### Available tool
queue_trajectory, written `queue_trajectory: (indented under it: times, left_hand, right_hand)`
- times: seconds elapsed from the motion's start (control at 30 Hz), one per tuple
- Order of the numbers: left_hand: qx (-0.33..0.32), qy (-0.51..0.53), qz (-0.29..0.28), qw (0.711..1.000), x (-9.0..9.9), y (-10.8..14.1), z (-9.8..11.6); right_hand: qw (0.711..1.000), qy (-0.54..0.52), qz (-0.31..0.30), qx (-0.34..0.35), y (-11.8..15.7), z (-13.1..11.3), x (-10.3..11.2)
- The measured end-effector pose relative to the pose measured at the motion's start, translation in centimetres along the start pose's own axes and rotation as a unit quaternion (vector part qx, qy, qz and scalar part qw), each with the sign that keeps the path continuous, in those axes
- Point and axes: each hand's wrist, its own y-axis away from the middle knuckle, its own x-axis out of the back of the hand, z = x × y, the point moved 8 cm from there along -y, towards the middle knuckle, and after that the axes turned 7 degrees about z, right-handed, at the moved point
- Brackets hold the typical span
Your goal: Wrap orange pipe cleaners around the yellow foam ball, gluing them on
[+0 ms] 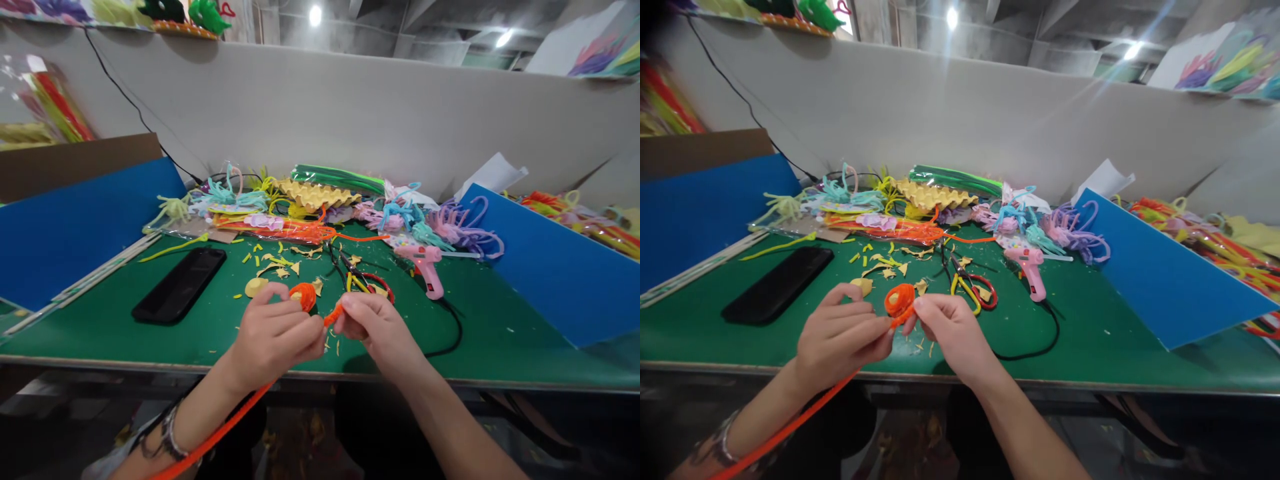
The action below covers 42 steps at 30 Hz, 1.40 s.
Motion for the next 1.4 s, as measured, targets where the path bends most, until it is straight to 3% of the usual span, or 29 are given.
queue_trajectory:
  times: [0.07, 0.13, 0.23, 0.3, 0.33, 0.4, 0.7, 0.8, 0.87, 0.93, 1.03, 1.1, 1.17, 1.23, 1.3, 1.33, 1.4]
  left_hand:
    - [0.094, 0.056, -0.013, 0.994, -0.3, 0.0, -1.3]
    - [0.246, 0.151, -0.047, 0.956, -1.3, 0.7, -3.3]
    - [0.430, 0.299, -0.112, 0.845, -3.4, 2.5, -4.6]
    - [0.484, 0.365, -0.135, 0.784, -4.3, 3.3, -4.6]
    - [0.496, 0.382, -0.140, 0.767, -4.5, 3.4, -4.5]
    - [0.509, 0.391, -0.136, 0.754, -4.6, 3.5, -4.7]
    - [0.508, 0.354, -0.125, 0.776, -4.0, 3.4, -5.3]
    - [0.486, 0.337, -0.132, 0.795, -3.9, 3.2, -5.1]
    - [0.456, 0.304, -0.135, 0.826, -3.6, 2.8, -5.0]
    - [0.389, 0.239, -0.130, 0.880, -3.0, 2.1, -4.9]
    - [0.177, 0.071, -0.087, 0.978, -1.4, 0.4, -3.4]
    - [0.020, -0.052, -0.047, 0.997, -0.7, 0.0, -1.8]
    - [-0.066, -0.122, -0.024, 0.990, -0.5, 0.1, -0.7]
    - [-0.052, -0.107, -0.027, 0.992, -0.5, 0.1, -0.8]
    - [0.067, -0.021, -0.065, 0.995, -1.0, 0.1, -2.3]
    - [0.155, 0.042, -0.099, 0.982, -1.5, 0.5, -3.4]
    - [0.333, 0.180, -0.168, 0.910, -3.1, 2.1, -5.0]
  right_hand:
    - [0.993, 0.066, 0.068, 0.065, 0.0, -0.9, 1.0]
    - [0.958, 0.167, 0.141, 0.184, 0.7, -2.6, 1.9]
    - [0.852, 0.320, 0.185, 0.371, 2.5, -4.9, 1.3]
    - [0.787, 0.384, 0.196, 0.442, 3.3, -5.5, 0.7]
    - [0.766, 0.402, 0.202, 0.459, 3.6, -5.7, 0.6]
    - [0.742, 0.422, 0.204, 0.479, 3.7, -5.9, 0.5]
    - [0.692, 0.496, 0.174, 0.495, 3.5, -5.7, -0.4]
    - [0.732, 0.480, 0.166, 0.453, 2.9, -5.5, 0.0]
    - [0.797, 0.430, 0.144, 0.398, 2.3, -5.2, 0.5]
    - [0.876, 0.346, 0.111, 0.318, 1.4, -4.6, 1.0]
    - [0.975, 0.182, 0.047, 0.121, 0.0, -2.0, 1.3]
    - [0.997, 0.071, 0.008, -0.016, -0.3, 0.2, 0.9]
    - [0.994, -0.028, -0.014, -0.104, -0.3, 1.7, 0.2]
    - [0.987, -0.082, -0.023, -0.136, -0.2, 2.2, -0.3]
    - [0.992, -0.053, -0.016, -0.110, -0.3, 2.0, -0.3]
    - [0.997, 0.000, 0.000, -0.073, -0.3, 1.6, -0.1]
    - [0.984, 0.161, 0.049, 0.059, -0.2, -0.3, 0.6]
